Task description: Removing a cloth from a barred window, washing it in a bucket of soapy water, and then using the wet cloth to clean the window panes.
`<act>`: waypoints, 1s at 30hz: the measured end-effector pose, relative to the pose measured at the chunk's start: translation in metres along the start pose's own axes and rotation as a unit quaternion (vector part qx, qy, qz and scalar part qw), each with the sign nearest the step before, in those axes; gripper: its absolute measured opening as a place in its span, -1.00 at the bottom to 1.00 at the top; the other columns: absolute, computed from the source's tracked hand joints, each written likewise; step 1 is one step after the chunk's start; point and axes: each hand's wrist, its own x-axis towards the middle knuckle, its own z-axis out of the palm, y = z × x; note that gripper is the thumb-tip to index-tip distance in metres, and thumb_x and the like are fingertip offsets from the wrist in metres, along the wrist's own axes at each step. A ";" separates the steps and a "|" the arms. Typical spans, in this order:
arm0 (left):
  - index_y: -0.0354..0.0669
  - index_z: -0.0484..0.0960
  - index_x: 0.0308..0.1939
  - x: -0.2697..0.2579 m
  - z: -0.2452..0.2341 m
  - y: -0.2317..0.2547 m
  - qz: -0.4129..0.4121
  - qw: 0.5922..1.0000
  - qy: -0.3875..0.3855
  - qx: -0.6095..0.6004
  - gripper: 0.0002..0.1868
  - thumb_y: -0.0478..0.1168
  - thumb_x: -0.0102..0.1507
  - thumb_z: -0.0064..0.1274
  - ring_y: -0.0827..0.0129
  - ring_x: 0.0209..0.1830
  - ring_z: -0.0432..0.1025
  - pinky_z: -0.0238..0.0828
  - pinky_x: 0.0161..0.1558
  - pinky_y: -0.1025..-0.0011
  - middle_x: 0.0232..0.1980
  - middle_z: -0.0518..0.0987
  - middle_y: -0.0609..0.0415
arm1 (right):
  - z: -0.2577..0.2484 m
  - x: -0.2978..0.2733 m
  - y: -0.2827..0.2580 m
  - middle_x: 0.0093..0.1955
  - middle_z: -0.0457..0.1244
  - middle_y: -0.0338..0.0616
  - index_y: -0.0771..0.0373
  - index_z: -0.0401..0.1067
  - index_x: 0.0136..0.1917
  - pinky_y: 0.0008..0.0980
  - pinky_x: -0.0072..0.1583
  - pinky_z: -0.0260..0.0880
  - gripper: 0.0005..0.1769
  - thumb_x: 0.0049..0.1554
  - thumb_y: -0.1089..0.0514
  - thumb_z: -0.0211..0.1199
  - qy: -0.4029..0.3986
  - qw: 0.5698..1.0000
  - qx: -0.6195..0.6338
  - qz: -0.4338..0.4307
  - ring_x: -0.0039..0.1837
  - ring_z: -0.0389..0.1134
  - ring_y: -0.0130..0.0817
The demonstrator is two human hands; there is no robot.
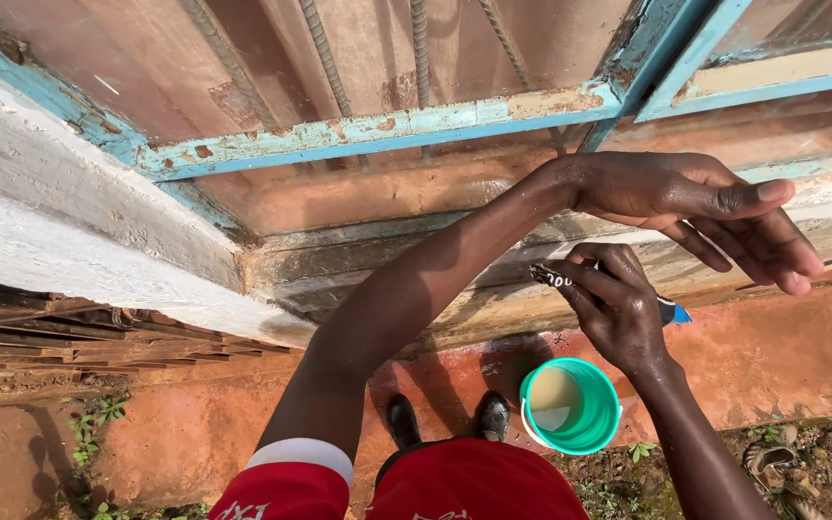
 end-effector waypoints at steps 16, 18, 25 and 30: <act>-0.01 0.70 0.17 -0.051 0.026 0.043 0.209 0.842 0.391 0.307 -0.55 0.14 0.53 -0.17 0.45 0.12 0.67 0.63 0.23 0.37 0.04 0.73 0.17 | -0.029 0.066 -0.045 0.15 0.19 -0.08 0.43 0.52 0.17 -0.43 0.08 0.36 -0.83 0.38 0.38 0.49 0.284 0.958 0.026 0.007 0.17 0.31 -0.39; -0.06 0.69 0.09 -0.063 0.030 0.049 0.233 0.807 0.439 0.320 -0.60 0.09 0.59 -0.16 0.43 0.13 0.64 0.59 0.27 0.34 0.01 0.72 0.14 | -0.034 0.080 -0.053 0.14 0.16 -0.06 0.41 0.49 0.14 -0.34 0.14 0.38 -0.85 0.39 0.41 0.47 0.305 0.950 -0.023 -0.068 0.21 0.29 -0.32; -0.08 0.69 0.12 -0.077 0.044 0.057 0.232 0.718 0.532 0.383 -0.65 0.01 0.55 -0.12 0.46 0.08 0.66 0.66 0.12 0.43 0.01 0.73 0.15 | -0.035 0.112 -0.067 0.13 0.16 -0.07 0.36 0.48 0.17 -0.28 0.13 0.34 -0.79 0.32 0.49 0.39 0.311 0.941 -0.071 -0.116 0.17 0.28 -0.27; -0.11 0.67 0.12 -0.082 0.054 0.061 0.268 0.602 0.593 0.463 -0.77 -0.12 0.57 -0.05 0.45 0.09 0.64 0.71 0.14 0.50 0.01 0.71 0.12 | -0.031 0.122 -0.067 0.12 0.14 -0.03 0.37 0.50 0.20 -0.23 0.11 0.29 -0.68 0.20 0.54 0.33 0.294 0.940 -0.121 -0.126 0.14 0.21 -0.22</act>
